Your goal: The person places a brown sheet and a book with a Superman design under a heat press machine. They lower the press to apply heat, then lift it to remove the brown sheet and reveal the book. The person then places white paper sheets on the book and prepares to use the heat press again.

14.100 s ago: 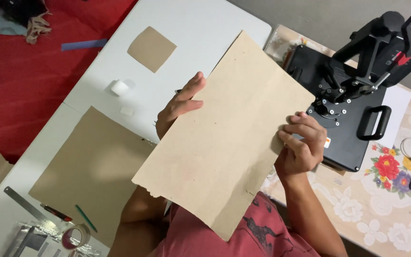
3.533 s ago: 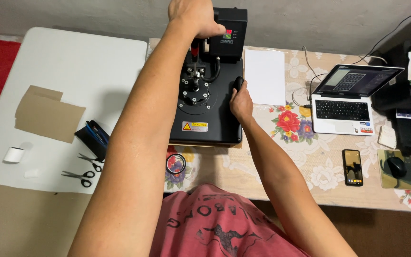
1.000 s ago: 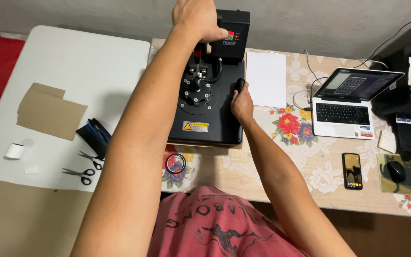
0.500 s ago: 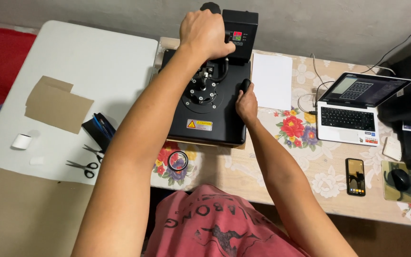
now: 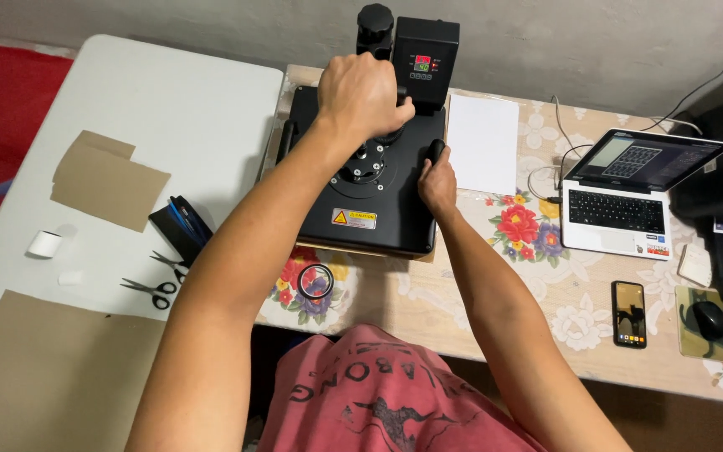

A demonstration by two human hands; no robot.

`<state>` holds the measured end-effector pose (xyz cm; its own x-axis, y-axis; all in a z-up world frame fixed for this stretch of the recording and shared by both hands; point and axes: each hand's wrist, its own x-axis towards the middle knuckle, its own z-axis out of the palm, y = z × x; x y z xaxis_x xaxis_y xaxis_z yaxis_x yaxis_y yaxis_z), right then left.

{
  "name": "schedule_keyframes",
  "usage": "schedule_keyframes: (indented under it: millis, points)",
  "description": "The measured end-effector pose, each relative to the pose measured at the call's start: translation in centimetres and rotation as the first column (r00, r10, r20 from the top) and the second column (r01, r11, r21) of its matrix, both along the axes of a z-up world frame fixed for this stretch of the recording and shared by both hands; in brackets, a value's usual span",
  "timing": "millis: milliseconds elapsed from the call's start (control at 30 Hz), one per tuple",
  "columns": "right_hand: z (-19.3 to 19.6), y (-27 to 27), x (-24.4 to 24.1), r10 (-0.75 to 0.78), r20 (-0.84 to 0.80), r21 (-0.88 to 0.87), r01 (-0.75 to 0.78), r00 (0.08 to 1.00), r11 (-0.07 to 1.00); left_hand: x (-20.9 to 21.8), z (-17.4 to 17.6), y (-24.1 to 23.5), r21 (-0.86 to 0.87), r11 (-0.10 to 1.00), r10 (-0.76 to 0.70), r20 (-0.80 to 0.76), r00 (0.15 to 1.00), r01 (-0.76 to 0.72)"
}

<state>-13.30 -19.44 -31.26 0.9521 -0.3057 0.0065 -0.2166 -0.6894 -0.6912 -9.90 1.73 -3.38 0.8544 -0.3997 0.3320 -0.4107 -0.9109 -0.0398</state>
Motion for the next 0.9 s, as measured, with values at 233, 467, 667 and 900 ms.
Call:
schedule_keyframes:
  millis: [233, 467, 667, 900]
  points:
    - [0.8, 0.0, -0.3, 0.027, -0.008, 0.014, -0.026, 1.0, 1.0, -2.6, -1.8, 0.4, -0.025, 0.999, -0.016, 0.136, 0.991, 0.02]
    - [-0.4, -0.3, -0.2, 0.048, -0.07, -0.103, -0.055, 0.996, 0.993, -6.6, -2.7, 1.8, -0.202, 0.963, -0.145, 0.171, 0.975, 0.179]
    - [-0.2, 0.1, -0.6, 0.039, -0.074, -0.121, -0.047, 0.996, 0.991, -10.3, -5.6, 2.1, -0.212, 0.958, -0.1, 0.379, 0.92, 0.191]
    - [0.9, 0.2, -1.4, 0.067, -0.067, -0.011, -0.068, 0.996, 0.998, -13.7, -1.5, 2.5, -0.399, 0.91, -0.145, -0.041, 0.989, 0.117]
